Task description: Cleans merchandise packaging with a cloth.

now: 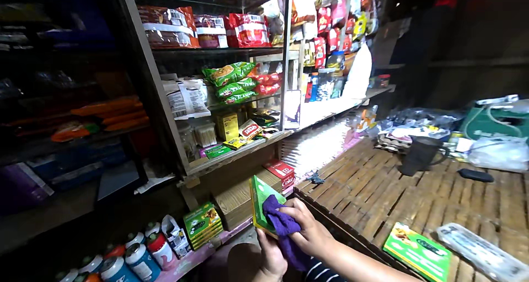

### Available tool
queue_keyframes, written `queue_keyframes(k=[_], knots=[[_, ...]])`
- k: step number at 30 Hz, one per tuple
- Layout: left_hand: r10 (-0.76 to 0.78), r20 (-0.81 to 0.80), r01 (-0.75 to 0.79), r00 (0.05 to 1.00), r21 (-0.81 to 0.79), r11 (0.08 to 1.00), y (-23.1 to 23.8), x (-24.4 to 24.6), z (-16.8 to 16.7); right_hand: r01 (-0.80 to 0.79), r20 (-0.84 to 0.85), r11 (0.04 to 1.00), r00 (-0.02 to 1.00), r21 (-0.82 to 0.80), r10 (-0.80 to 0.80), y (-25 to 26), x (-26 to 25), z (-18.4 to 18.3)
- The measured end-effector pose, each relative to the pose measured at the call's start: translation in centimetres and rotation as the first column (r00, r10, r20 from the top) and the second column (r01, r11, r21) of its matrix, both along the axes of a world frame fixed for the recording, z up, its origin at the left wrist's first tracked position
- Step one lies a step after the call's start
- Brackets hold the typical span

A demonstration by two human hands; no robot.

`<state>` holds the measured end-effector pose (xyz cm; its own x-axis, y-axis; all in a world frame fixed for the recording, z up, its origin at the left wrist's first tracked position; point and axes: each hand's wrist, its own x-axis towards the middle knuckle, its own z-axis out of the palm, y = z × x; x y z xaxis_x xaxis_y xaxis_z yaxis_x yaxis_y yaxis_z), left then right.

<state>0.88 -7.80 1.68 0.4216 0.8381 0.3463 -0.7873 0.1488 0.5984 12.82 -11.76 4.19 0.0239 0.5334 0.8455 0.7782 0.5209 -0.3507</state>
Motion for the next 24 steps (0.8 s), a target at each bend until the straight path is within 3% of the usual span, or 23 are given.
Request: queue_keyframes(k=[2,4,9,11,14,19,21,24], knots=[[-0.005,-0.005,0.006,1.0,0.1,0.995,0.1,0.0,-1.5,0.012,-0.052,1.0,0.999,0.012,-0.011,0.8,0.8,-0.5],[-0.117,0.022,0.111,0.993,0.191,0.975,0.8,0.0,-4.1,0.053,-0.087,0.998,0.995,0.015,-0.052,1.6,1.7,-1.1],[-0.046,-0.188,0.053,0.981,0.032,0.998,-0.5,-0.2,-2.1,0.076,-0.187,0.987,0.977,-0.142,-0.103,2.0,1.8,-1.7],[-0.015,-0.164,0.018,0.986,0.019,1.0,-0.6,-0.5,-1.1,0.062,-0.112,0.981,0.99,-0.184,-0.083,1.3,0.7,-1.6],[0.143,-0.166,-0.124,0.976,0.119,0.985,-0.3,-1.5,0.9,-0.004,0.019,0.986,1.0,-0.167,0.007,0.4,-0.9,-1.5],[0.19,-0.13,-0.177,0.973,0.1,0.979,0.4,-1.6,1.7,-0.087,0.106,0.99,0.989,-0.112,0.099,0.9,-0.9,-1.5],[0.144,-0.122,-0.131,0.982,0.113,0.985,0.1,-1.5,1.5,-0.059,0.094,0.988,0.993,-0.143,0.073,1.2,0.0,-1.2],[-0.04,-0.073,0.041,0.997,0.017,0.999,-0.3,-0.8,-0.1,0.019,0.001,0.992,1.0,-0.124,-0.019,2.9,2.3,-2.1]])
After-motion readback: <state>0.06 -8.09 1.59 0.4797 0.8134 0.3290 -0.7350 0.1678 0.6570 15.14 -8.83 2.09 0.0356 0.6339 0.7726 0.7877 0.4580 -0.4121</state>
